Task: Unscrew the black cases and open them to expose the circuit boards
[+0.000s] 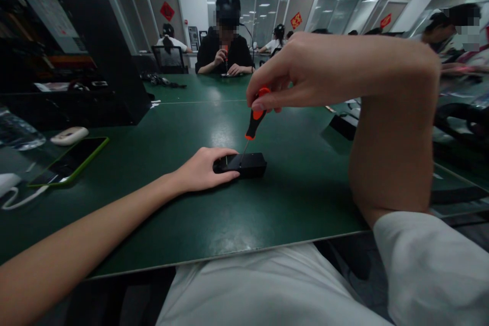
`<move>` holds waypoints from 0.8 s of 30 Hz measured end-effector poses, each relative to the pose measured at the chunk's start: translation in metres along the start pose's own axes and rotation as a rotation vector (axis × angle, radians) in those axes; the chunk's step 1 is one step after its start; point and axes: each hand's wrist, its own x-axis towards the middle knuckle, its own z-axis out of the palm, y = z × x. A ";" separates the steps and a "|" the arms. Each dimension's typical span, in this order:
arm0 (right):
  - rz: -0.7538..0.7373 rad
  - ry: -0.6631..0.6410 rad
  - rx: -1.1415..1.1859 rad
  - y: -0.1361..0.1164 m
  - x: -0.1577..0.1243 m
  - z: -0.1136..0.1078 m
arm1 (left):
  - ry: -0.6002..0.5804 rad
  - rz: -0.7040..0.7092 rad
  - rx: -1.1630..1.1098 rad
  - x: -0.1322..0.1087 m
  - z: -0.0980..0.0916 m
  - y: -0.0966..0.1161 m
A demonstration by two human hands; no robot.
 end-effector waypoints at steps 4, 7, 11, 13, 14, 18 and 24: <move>0.032 -0.008 -0.042 -0.001 0.001 0.000 | -0.001 0.011 0.003 0.000 0.001 -0.001; -0.004 -0.011 -0.075 0.000 0.000 0.000 | -0.009 0.009 0.006 0.000 0.000 -0.001; -0.049 -0.010 -0.125 0.003 0.000 -0.001 | -0.009 0.009 0.004 0.000 -0.001 0.000; -0.042 -0.002 -0.126 0.003 -0.001 -0.001 | -0.010 0.009 -0.001 0.000 -0.001 0.000; -0.042 0.003 -0.121 0.003 -0.001 -0.001 | -0.012 0.009 -0.003 0.000 -0.001 0.000; -0.049 -0.012 -0.086 0.001 -0.001 -0.001 | -0.009 0.013 -0.006 0.000 -0.001 0.000; -0.032 0.006 -0.137 0.005 0.000 0.000 | -0.011 0.022 0.003 0.000 -0.001 -0.001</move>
